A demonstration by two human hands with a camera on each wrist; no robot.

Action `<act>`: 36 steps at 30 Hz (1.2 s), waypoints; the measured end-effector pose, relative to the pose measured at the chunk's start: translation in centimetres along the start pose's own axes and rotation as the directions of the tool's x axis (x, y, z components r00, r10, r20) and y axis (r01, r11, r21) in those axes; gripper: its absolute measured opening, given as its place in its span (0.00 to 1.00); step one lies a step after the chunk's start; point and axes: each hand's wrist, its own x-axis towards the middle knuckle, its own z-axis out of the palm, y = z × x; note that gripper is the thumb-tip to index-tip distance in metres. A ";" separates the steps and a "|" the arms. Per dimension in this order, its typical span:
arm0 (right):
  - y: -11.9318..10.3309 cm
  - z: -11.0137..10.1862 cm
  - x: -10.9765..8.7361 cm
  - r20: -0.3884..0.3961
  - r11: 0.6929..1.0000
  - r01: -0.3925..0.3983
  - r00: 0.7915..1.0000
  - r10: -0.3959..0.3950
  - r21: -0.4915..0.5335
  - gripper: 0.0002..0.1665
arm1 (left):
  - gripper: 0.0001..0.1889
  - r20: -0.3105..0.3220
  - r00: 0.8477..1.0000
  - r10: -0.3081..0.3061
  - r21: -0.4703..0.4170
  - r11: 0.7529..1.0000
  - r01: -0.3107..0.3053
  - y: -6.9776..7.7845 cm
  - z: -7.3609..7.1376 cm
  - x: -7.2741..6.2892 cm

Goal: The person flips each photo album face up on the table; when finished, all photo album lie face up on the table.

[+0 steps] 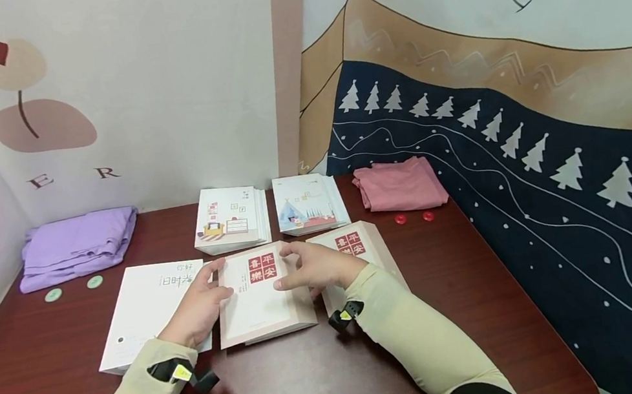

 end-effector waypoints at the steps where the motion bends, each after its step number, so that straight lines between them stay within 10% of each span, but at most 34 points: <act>1: 0.0 0.0 0.0 -0.001 1.000 0.001 1.000 -0.001 -0.002 0.44 | 0.42 0.000 1.000 0.001 -0.011 1.000 -0.001 -0.1 0.0 0.1; 17: -0.9 -0.2 -0.7 -0.033 0.984 0.175 0.984 -0.176 -0.008 0.35 | 0.44 0.038 0.980 0.197 -0.230 0.956 -0.183 0.5 -0.6 -0.7; 23: -1.4 -0.2 -1.3 0.005 0.978 0.180 0.983 -0.182 0.107 0.42 | 0.42 0.130 0.880 0.457 -0.472 0.809 -0.350 0.3 -0.5 -1.2; 26: -1.9 0.0 -1.8 0.030 0.965 0.176 0.982 -0.185 0.192 0.47 | 0.40 0.178 0.823 0.540 -0.472 0.780 -0.410 0.0 -0.6 -1.1; 30: -2.3 0.5 -2.3 0.004 0.945 0.191 0.980 -0.200 0.267 0.48 | 0.38 0.291 0.771 0.567 -0.398 0.804 -0.442 -0.4 -0.6 -0.9; 36: -2.2 1.5 -1.9 -0.165 0.974 0.196 0.971 -0.176 0.115 0.66 | 0.37 0.410 0.796 0.445 -0.243 0.895 -0.375 -0.5 -0.3 -0.8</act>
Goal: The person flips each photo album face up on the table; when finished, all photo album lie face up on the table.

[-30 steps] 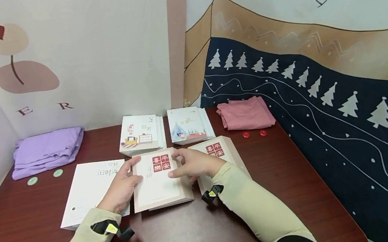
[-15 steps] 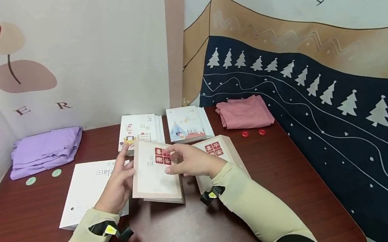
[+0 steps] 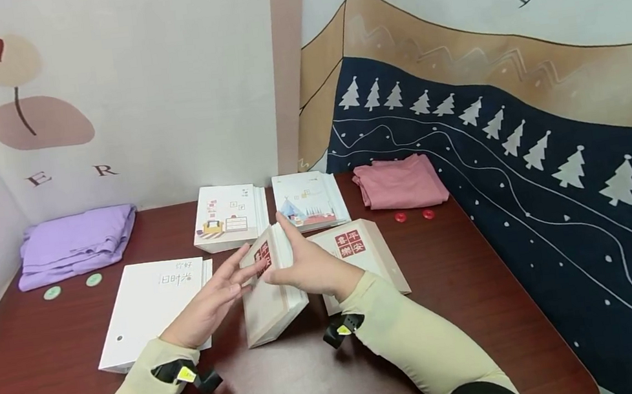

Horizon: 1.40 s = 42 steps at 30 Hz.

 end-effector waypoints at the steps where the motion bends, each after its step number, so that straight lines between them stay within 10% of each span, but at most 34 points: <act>1: 0.2 0.1 0.1 -0.017 0.999 -0.003 1.000 0.002 -0.035 0.67 | 0.37 -0.008 1.000 -0.014 0.009 1.000 0.014 0.0 0.1 0.0; 5: 0.6 0.5 0.5 -0.075 0.986 -0.021 0.997 0.008 -0.167 0.68 | 0.36 -0.122 0.989 -0.077 0.037 0.996 0.082 0.0 0.2 0.3; 13: 0.6 0.4 0.9 -0.163 0.988 -0.037 0.986 0.012 -0.148 0.64 | 0.38 -0.363 0.902 -0.234 0.109 0.951 0.290 0.3 0.4 0.7; 28: 2.0 0.3 1.6 -0.071 0.987 -0.124 0.991 0.118 -0.101 0.61 | 0.33 -0.481 0.867 -0.129 0.072 0.980 0.185 0.5 -0.2 0.8; 42: 1.6 -1.6 1.8 -0.051 0.994 -0.102 0.994 0.100 -0.043 0.49 | 0.33 -0.490 0.866 -0.099 0.110 0.979 0.174 1.0 0.1 0.7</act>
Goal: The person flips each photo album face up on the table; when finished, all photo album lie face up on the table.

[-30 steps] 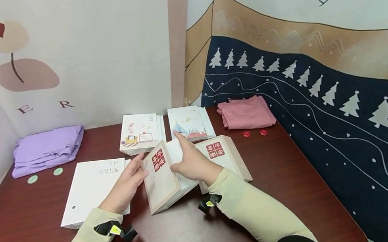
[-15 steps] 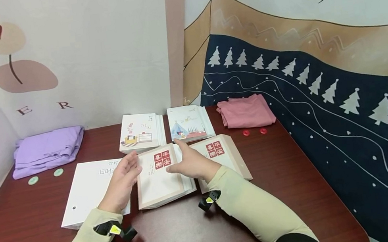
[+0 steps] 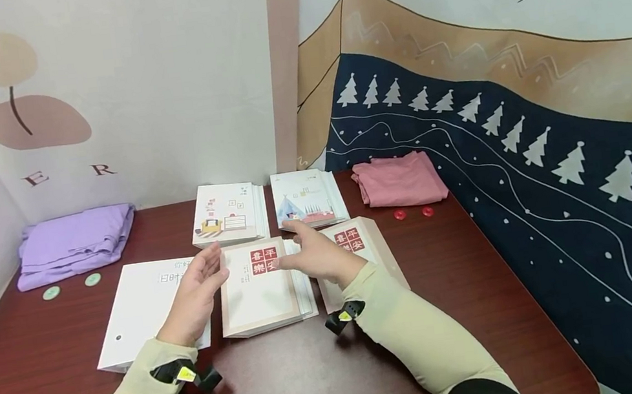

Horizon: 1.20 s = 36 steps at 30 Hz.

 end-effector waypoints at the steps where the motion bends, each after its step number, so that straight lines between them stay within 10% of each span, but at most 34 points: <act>1: -0.1 -0.6 -0.1 0.010 1.000 0.017 1.000 -0.017 0.004 0.48 | 0.33 -0.003 1.000 0.008 0.005 1.000 -0.008 0.2 0.1 -0.1; 13: -0.3 -8.8 -1.2 -0.036 0.988 0.067 0.997 -0.072 -0.140 0.38 | 0.31 0.089 0.991 0.101 0.017 0.995 -0.103 2.0 4.6 -0.2; 21: 2.2 -12.5 -1.0 -0.031 0.989 -0.003 1.000 -0.002 -0.146 0.35 | 0.31 0.175 0.984 0.026 -0.026 0.999 -0.022 2.3 8.4 0.8; 36: 6.1 -16.4 -1.4 0.013 0.969 -0.179 0.983 0.184 -0.169 0.37 | 0.41 0.257 0.950 -0.179 0.168 0.976 0.139 2.9 13.2 2.9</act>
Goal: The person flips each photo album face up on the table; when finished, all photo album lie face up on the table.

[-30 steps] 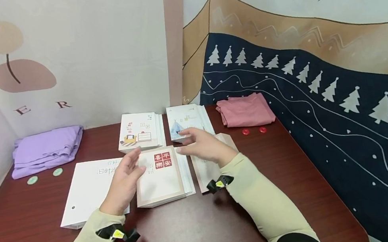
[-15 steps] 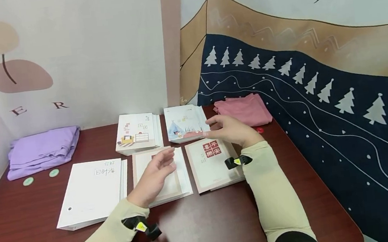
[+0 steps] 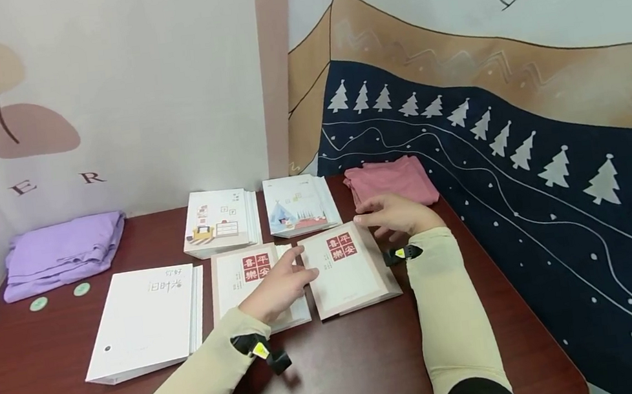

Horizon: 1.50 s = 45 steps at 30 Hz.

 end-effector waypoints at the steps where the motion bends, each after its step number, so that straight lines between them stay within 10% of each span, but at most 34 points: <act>1: 0.2 0.0 0.1 0.010 1.000 -0.016 1.000 0.016 -0.006 0.37 | 0.42 0.007 1.000 -0.009 -0.002 1.000 0.009 0.0 0.1 0.1; 16: 1.0 0.6 0.8 0.075 0.996 -0.087 0.993 0.085 0.021 0.38 | 0.45 0.129 0.992 -0.006 -0.262 0.964 0.040 -1.3 0.9 0.3; 32: 0.7 1.1 1.0 0.077 0.997 -0.076 0.994 0.074 0.017 0.38 | 0.51 -0.040 0.999 -0.029 -0.369 0.929 0.012 -1.8 2.3 0.2; 45: 1.0 1.0 1.1 0.071 0.997 -0.077 0.995 0.075 0.024 0.40 | 0.52 0.015 1.000 0.011 -0.371 0.929 -0.005 -1.8 2.4 0.1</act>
